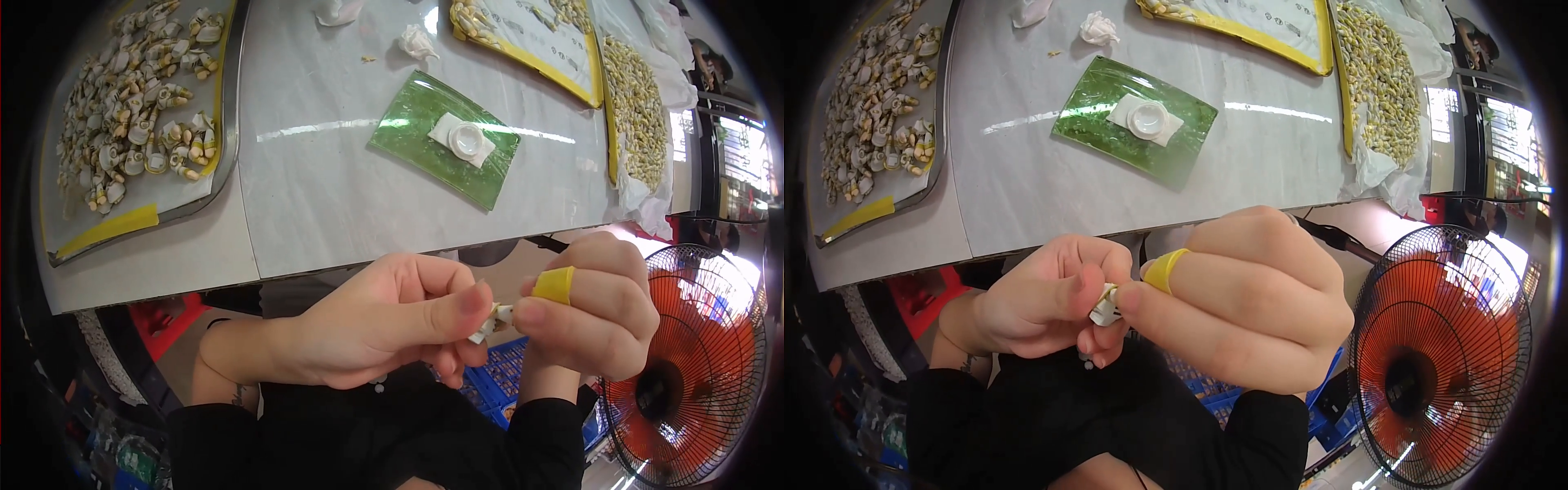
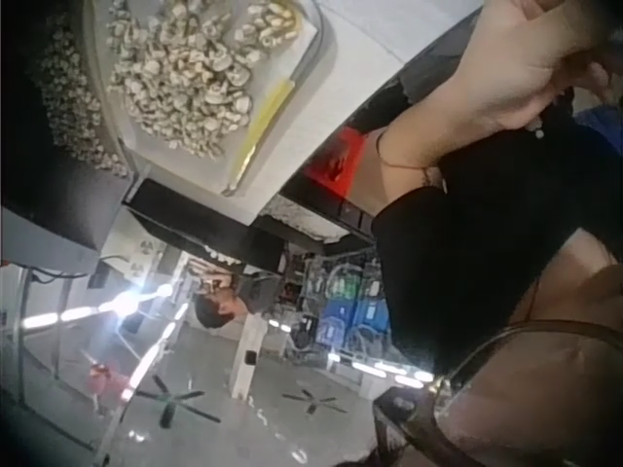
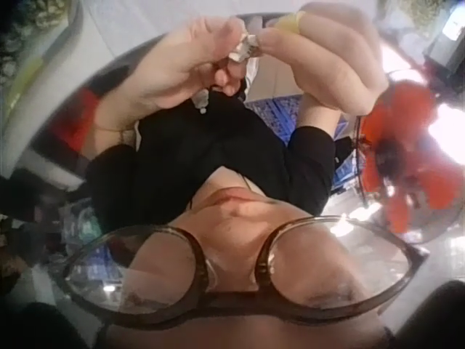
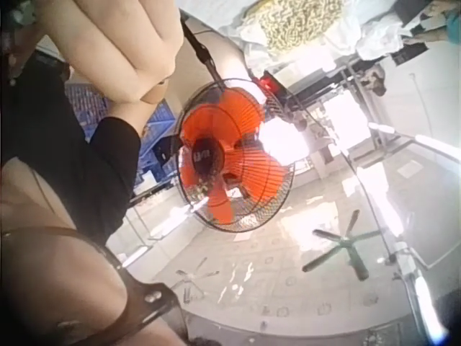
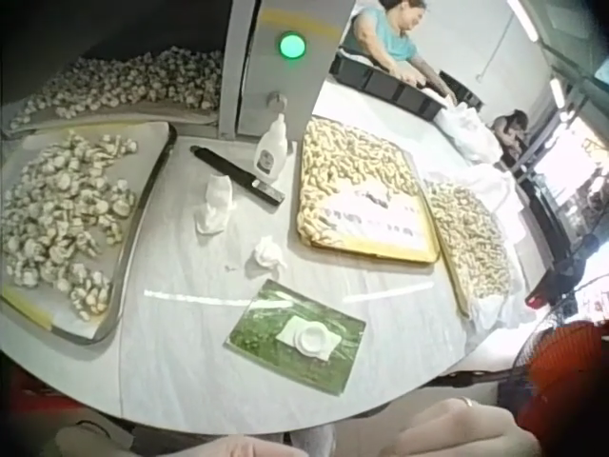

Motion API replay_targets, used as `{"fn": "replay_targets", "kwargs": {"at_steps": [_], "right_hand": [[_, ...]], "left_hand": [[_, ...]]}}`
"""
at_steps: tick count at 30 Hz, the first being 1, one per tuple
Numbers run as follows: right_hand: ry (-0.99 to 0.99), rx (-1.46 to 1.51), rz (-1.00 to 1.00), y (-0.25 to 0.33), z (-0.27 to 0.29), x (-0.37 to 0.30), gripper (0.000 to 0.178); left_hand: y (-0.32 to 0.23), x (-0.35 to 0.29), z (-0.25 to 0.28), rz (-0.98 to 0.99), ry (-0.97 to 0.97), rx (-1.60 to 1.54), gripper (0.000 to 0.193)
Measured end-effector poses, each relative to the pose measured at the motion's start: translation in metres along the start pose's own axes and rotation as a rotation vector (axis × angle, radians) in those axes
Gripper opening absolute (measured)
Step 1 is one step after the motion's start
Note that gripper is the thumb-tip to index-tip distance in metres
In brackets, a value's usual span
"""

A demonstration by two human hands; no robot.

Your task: The person assembles small toy components by applying glue from a glue dispenser and attaching the parts together by hand.

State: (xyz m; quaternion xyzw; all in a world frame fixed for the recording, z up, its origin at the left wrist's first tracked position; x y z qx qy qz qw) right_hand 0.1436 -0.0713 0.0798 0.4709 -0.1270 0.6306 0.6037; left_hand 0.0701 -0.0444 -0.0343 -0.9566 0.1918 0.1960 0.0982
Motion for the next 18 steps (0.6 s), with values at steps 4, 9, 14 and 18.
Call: {"fn": "replay_targets", "kwargs": {"at_steps": [4, 9, 14, 18], "right_hand": [[0.026, -0.052, -0.127, -0.001, 0.000, -0.004, 0.018], [-0.136, -0.007, -0.213, 0.000, -0.001, -0.004, 0.031], [-0.164, 0.028, -0.268, 0.002, -0.004, -0.014, 0.029], [-0.215, 0.073, -0.274, 0.000, 0.002, -0.015, 0.026]], "left_hand": [[-0.016, 0.000, 0.004, -0.251, -0.110, 0.117, 0.037], [-0.034, -0.006, 0.012, -0.596, -0.235, 0.238, 0.037], [-0.052, -0.029, 0.002, -1.149, -0.127, 0.714, 0.037], [-0.055, -0.033, -0.004, -1.195, -0.111, 0.798, 0.037]]}}
Point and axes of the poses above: each hand's wrist, its own x-axis towards the middle knuckle, its own z-axis out of the back of the hand, y = z × x, the point moved 8 cm from there along x, towards the middle knuckle, and after that the axes turned 12 degrees about -y, right-handed, at the moved point
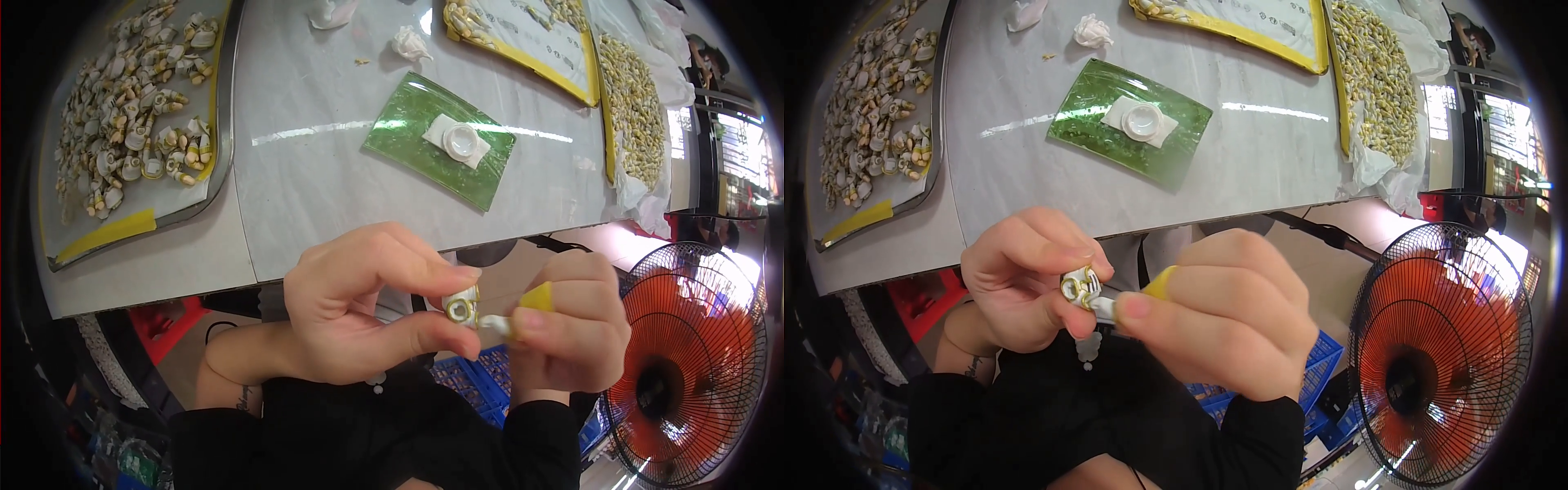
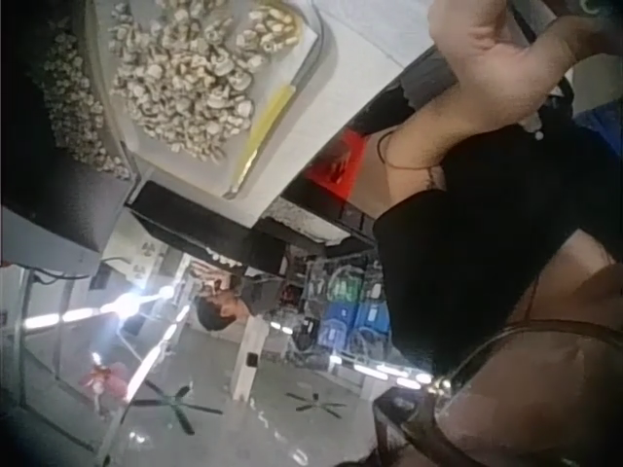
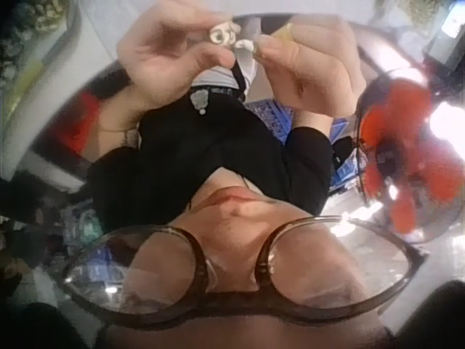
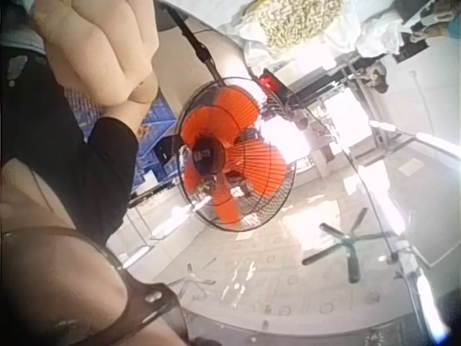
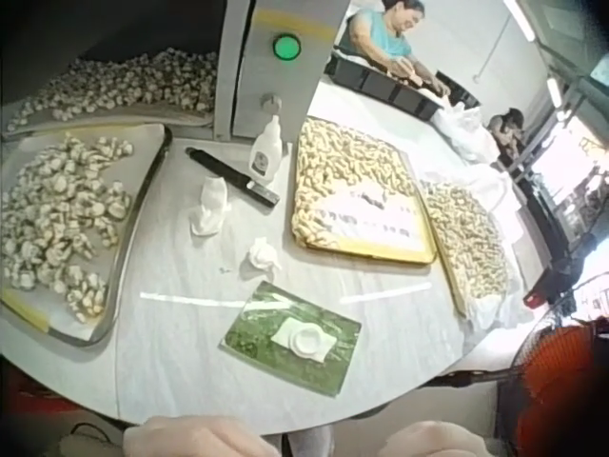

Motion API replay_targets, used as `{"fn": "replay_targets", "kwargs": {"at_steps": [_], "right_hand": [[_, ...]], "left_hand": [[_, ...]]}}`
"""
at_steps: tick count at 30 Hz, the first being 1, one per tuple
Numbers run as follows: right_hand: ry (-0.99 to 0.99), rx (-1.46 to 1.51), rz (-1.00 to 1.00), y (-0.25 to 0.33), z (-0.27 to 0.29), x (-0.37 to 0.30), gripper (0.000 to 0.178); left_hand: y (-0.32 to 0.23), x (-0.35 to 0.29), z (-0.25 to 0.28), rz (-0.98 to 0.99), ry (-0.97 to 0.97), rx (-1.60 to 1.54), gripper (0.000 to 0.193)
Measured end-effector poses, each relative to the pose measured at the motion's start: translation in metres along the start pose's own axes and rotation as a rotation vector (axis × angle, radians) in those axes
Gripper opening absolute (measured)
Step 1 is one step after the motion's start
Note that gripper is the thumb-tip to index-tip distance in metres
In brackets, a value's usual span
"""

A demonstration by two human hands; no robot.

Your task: The person assembles small toy components by applying glue from a glue dispenser and attaching the parts together by hand.

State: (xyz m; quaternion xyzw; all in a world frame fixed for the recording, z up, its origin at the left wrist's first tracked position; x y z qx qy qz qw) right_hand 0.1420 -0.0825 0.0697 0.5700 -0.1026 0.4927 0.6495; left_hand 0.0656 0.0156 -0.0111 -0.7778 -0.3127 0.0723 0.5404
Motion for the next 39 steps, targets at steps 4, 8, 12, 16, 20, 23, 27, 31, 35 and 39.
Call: {"fn": "replay_targets", "kwargs": {"at_steps": [4, 8, 12, 16, 20, 23, 27, 31, 35, 39], "right_hand": [[-0.219, -0.172, 0.005, -0.026, 0.049, 0.012, 0.011], [-0.064, -0.460, -0.380, -0.130, 0.069, 0.001, 0.005], [-0.037, -0.597, -0.360, -0.145, 0.072, -0.006, 0.008], [-0.011, -0.663, -0.245, -0.135, 0.070, 0.012, 0.009], [-0.057, -0.642, -0.166, -0.148, 0.078, 0.053, 0.009], [0.065, -0.566, -0.017, -0.176, 0.053, 0.088, 0.014], [0.265, -0.698, 0.141, -0.201, 0.009, 0.109, 0.017], [0.237, -0.651, 0.087, -0.189, 0.008, 0.117, 0.006], [0.173, -0.158, -0.229, -0.162, 0.014, 0.088, 0.012], [0.298, 0.065, -0.345, -0.107, -0.006, 0.041, 0.009]], "left_hand": [[0.009, 0.006, 0.000, 0.244, -0.141, -0.159, 0.042], [0.030, -0.005, 0.014, 0.541, -0.252, -0.250, 0.048], [0.044, -0.016, 0.000, 0.704, -0.055, -0.643, 0.048], [0.045, -0.022, -0.009, 0.771, 0.017, -0.800, 0.050], [0.047, -0.019, -0.013, 0.767, 0.045, -0.858, 0.050], [0.043, -0.020, -0.022, 0.796, 0.077, -0.882, 0.049], [0.042, -0.024, -0.031, 0.826, 0.122, -0.858, 0.038], [0.044, -0.029, -0.027, 0.860, 0.108, -0.841, 0.039], [0.045, -0.032, -0.014, 0.844, 0.036, -0.810, 0.047], [0.046, -0.030, -0.014, 0.855, 0.076, -0.794, 0.045]]}}
Point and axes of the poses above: each hand's wrist, its own x-axis towards the middle knuckle, its own z-axis out of the back of the hand, y = z × x, the point moved 8 cm from there along x, towards the middle knuckle, and after that the axes turned 12 degrees about -y, right-handed, at the moved point
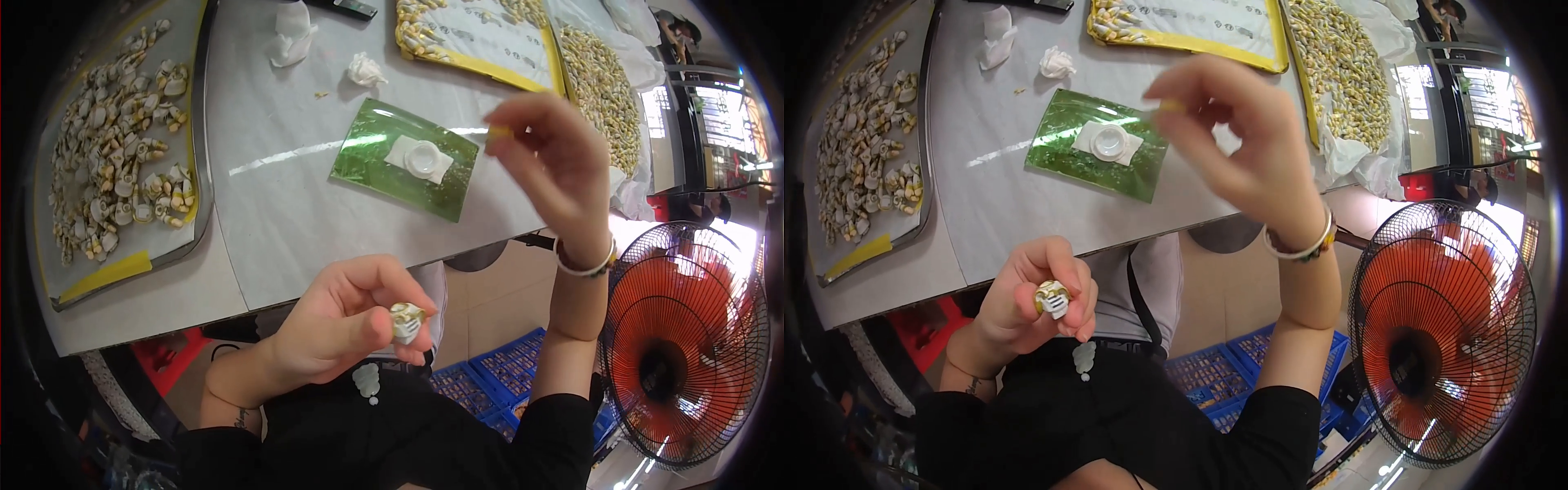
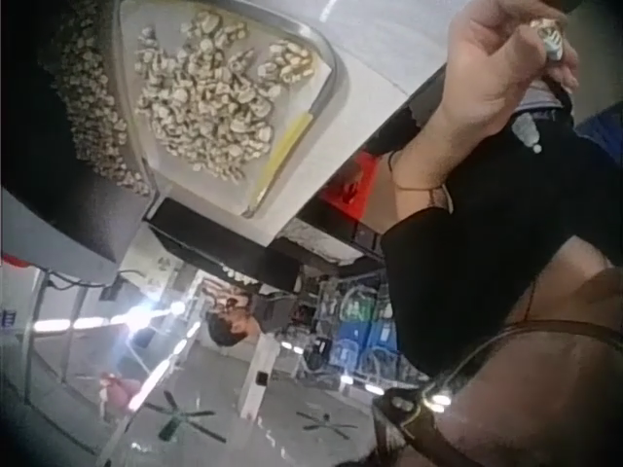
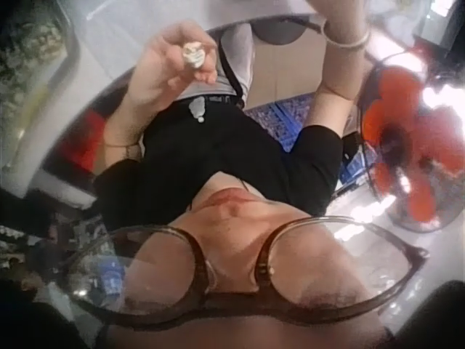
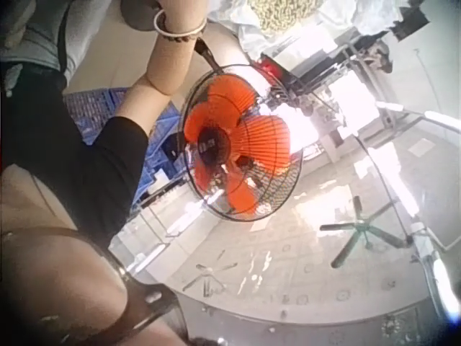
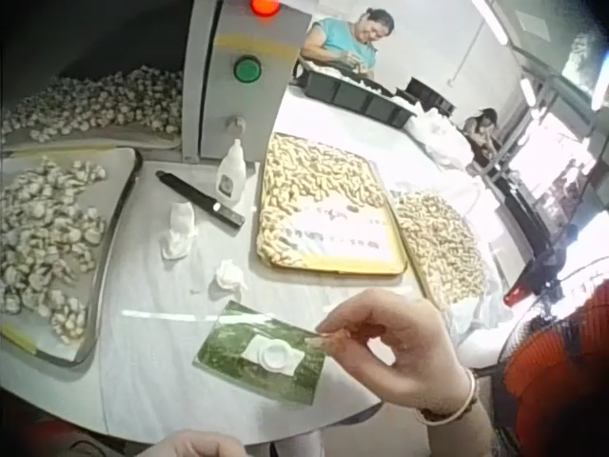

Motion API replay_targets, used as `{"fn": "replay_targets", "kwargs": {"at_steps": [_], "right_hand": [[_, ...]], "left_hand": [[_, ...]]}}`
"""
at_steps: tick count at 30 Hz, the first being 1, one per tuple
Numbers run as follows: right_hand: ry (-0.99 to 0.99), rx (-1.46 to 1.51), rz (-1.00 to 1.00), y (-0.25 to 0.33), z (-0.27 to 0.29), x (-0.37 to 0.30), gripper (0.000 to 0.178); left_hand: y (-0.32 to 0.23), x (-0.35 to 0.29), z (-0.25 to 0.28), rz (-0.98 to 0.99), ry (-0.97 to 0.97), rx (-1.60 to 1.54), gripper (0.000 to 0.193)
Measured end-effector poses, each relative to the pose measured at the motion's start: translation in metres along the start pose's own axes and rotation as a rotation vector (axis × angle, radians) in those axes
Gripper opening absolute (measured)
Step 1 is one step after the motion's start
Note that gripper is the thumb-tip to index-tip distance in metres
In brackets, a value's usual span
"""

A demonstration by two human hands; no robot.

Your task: The person assembles small toy components by applying glue from a glue dispenser and attaching the parts together by hand.

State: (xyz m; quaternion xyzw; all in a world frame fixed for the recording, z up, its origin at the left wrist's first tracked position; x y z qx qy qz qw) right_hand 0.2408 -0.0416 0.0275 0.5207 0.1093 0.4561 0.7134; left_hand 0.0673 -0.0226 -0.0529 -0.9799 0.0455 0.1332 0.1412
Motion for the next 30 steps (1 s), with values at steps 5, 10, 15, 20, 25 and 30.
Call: {"fn": "replay_targets", "kwargs": {"at_steps": [5, 10, 15, 20, 25, 30], "right_hand": [[0.127, -0.192, 0.092, 0.002, -0.020, -0.014, 0.014], [0.122, -0.319, 0.200, 0.010, -0.028, -0.010, 0.012], [0.196, -0.544, 0.420, 0.024, -0.040, -0.011, 0.013], [0.148, -0.503, 0.430, 0.024, -0.039, -0.014, 0.014], [0.022, -0.243, 0.298, 0.049, -0.024, -0.021, 0.018], [-0.012, 0.056, 0.391, 0.073, -0.030, -0.036, 0.012]], "left_hand": [[0.000, 0.004, -0.008, 0.037, -0.121, 0.083, 0.043], [0.001, -0.001, -0.004, 0.044, -0.137, 0.036, 0.045], [0.001, -0.003, -0.003, 0.056, -0.119, -0.001, 0.045], [-0.001, -0.003, -0.003, 0.066, -0.118, -0.020, 0.045], [0.008, -0.002, -0.009, 0.181, -0.080, -0.067, 0.047], [0.015, -0.002, -0.015, 0.259, -0.021, -0.311, 0.027]]}}
Point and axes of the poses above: each hand's wrist, its own x-axis towards the middle knuckle, its own z-axis out of the back of the hand, y = z × x, the point moved 8 cm from there along x, towards the middle knuckle, and after that the axes turned 12 degrees about -y, right-handed, at the moved point
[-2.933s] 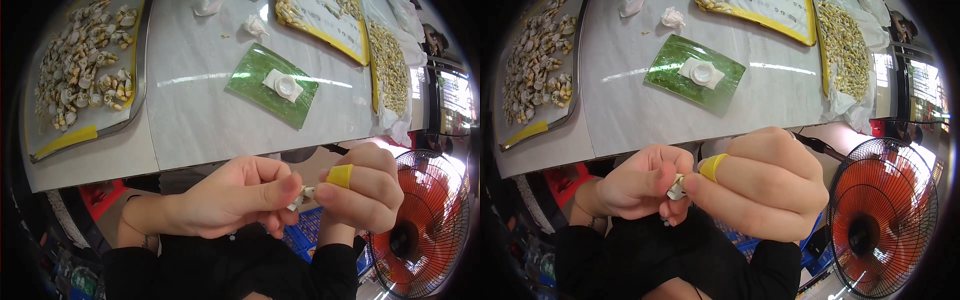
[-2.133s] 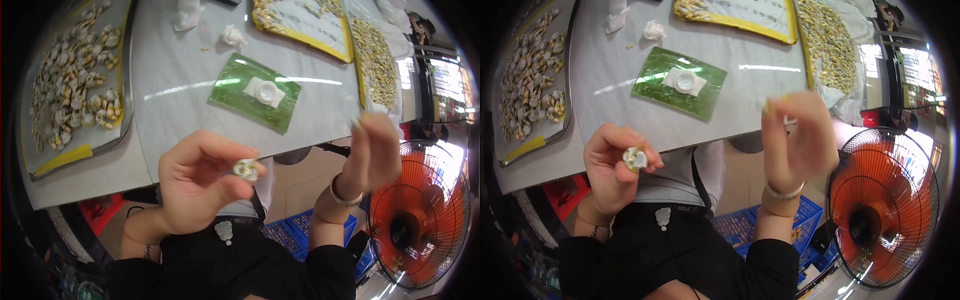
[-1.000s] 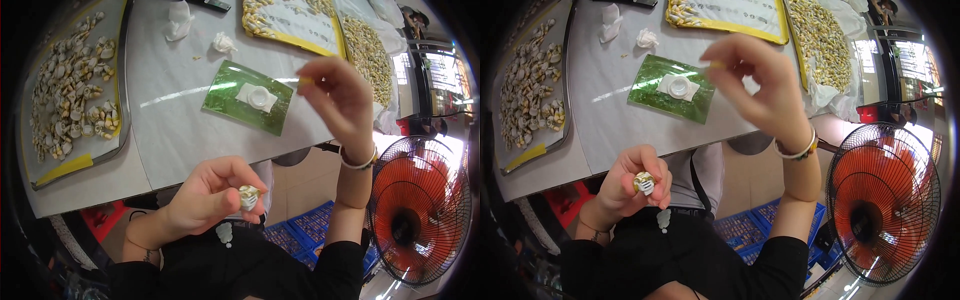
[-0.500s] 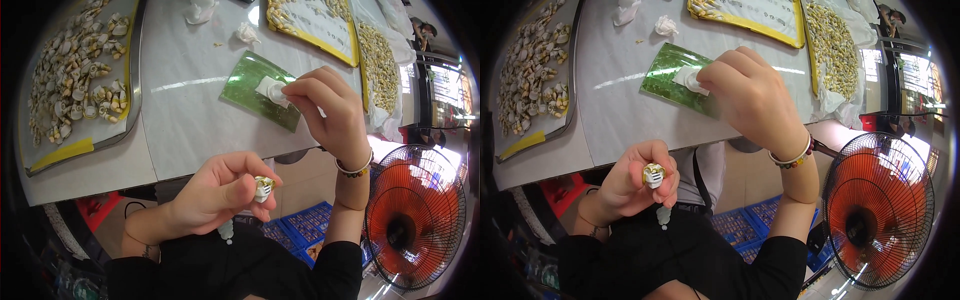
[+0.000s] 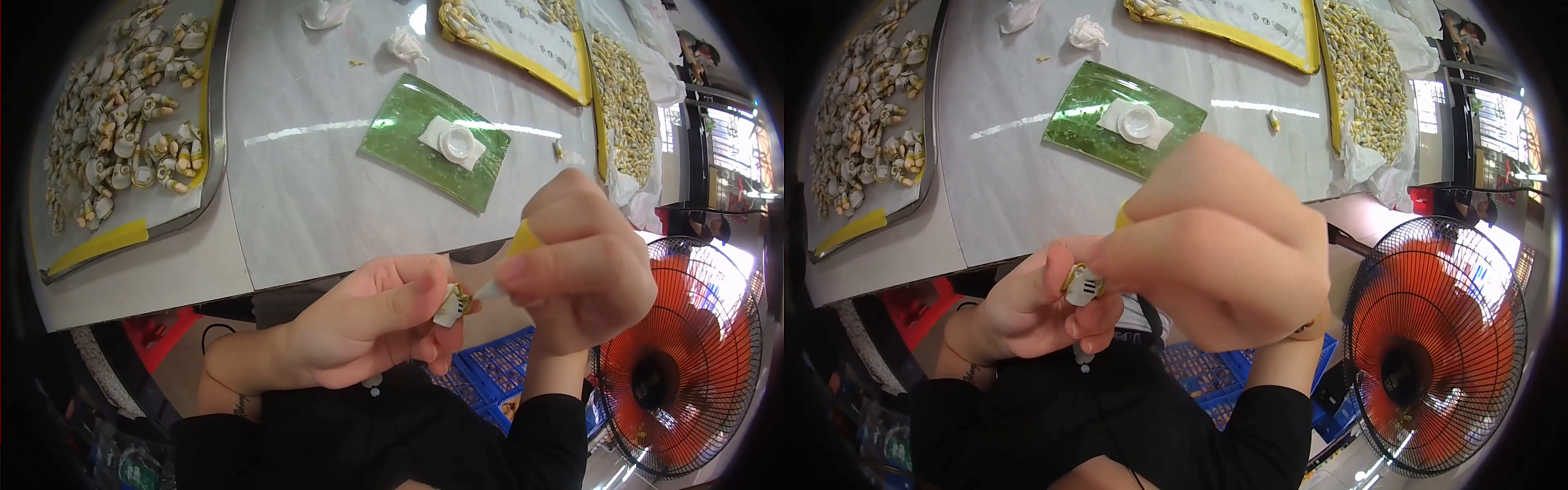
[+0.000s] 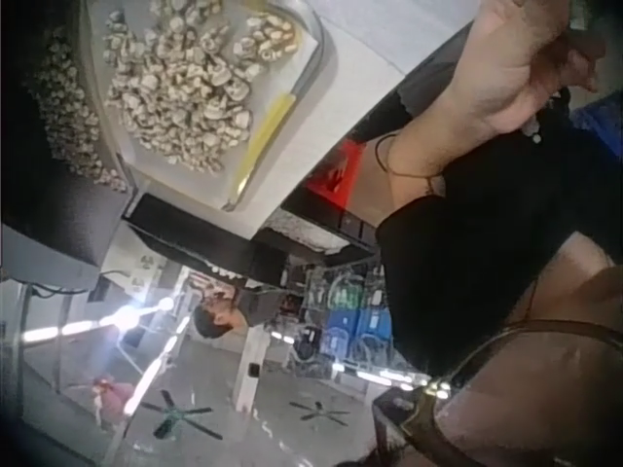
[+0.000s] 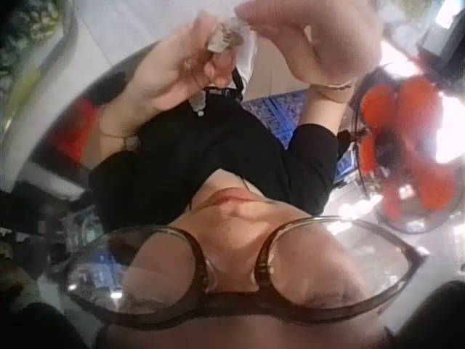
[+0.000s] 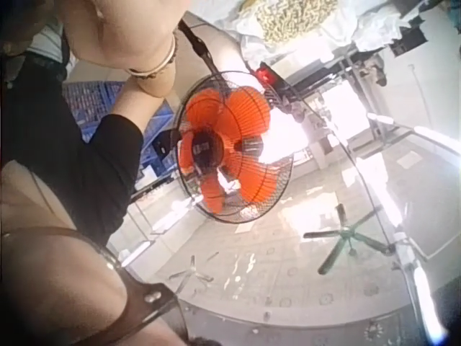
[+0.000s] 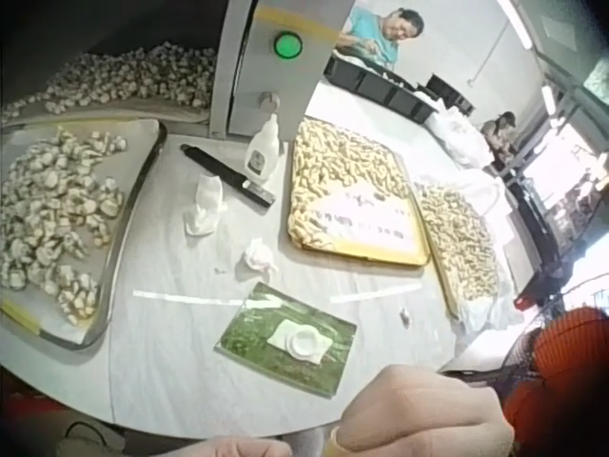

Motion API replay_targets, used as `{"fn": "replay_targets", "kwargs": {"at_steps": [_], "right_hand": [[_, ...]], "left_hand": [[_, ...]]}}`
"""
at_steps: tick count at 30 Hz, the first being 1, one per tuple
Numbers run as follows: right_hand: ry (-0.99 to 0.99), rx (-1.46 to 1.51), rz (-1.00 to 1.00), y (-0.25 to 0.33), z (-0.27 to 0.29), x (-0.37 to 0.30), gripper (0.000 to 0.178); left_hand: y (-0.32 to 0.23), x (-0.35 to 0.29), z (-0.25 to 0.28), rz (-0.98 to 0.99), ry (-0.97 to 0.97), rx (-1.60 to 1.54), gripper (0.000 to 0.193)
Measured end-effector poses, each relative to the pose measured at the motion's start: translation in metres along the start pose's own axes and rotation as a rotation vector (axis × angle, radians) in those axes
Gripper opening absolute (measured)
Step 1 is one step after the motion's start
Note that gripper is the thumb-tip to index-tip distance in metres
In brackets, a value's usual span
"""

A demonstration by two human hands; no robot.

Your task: The person assembles small toy components by applying glue from a glue dispenser and attaching the parts together by hand.

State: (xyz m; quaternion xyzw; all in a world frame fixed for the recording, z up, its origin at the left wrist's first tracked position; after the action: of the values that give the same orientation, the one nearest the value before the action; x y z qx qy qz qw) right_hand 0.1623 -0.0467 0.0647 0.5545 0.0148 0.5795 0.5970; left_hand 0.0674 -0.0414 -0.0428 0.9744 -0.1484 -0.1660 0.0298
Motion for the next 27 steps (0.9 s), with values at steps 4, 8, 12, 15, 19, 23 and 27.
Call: {"fn": "replay_targets", "kwargs": {"at_steps": [4, 8, 12, 15, 19, 23, 27], "right_hand": [[0.045, -0.031, -0.005, 0.003, -0.004, -0.002, 0.017], [0.060, -0.053, -0.012, 0.004, -0.005, -0.004, 0.015], [0.066, -0.035, -0.005, 0.004, -0.007, -0.008, 0.015], [0.044, -0.035, -0.011, 0.004, -0.005, -0.011, 0.014], [0.058, -0.035, 0.016, 0.008, -0.003, -0.012, 0.014], [0.036, -0.027, 0.011, 0.007, -0.001, -0.013, 0.014], [0.009, -0.056, 0.009, 0.009, 0.000, -0.016, 0.015]], "left_hand": [[0.003, 0.000, -0.002, 0.017, 0.028, 0.005, 0.027], [0.005, 0.001, -0.003, 0.034, 0.004, 0.056, 0.027], [0.004, 0.001, -0.003, 0.023, -0.003, 0.042, 0.025], [0.004, 0.001, -0.004, 0.025, -0.016, 0.059, 0.023], [0.006, 0.000, -0.004, 0.052, -0.049, 0.098, 0.021], [0.004, 0.001, -0.007, 0.033, -0.031, 0.085, 0.021], [0.003, 0.002, -0.006, 0.019, -0.043, 0.133, 0.021]]}}
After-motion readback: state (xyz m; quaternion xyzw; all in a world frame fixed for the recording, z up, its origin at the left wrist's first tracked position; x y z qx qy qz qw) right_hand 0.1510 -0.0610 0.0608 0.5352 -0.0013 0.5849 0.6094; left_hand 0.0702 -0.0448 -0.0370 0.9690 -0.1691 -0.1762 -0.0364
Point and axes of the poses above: each hand's wrist, its own x-axis towards the middle knuckle, its own z-axis out of the back of the hand, y = z × x, the point moved 8 cm from there along x, towards the middle knuckle, and after that the axes turned 12 degrees about -y, right-handed, at the moved point
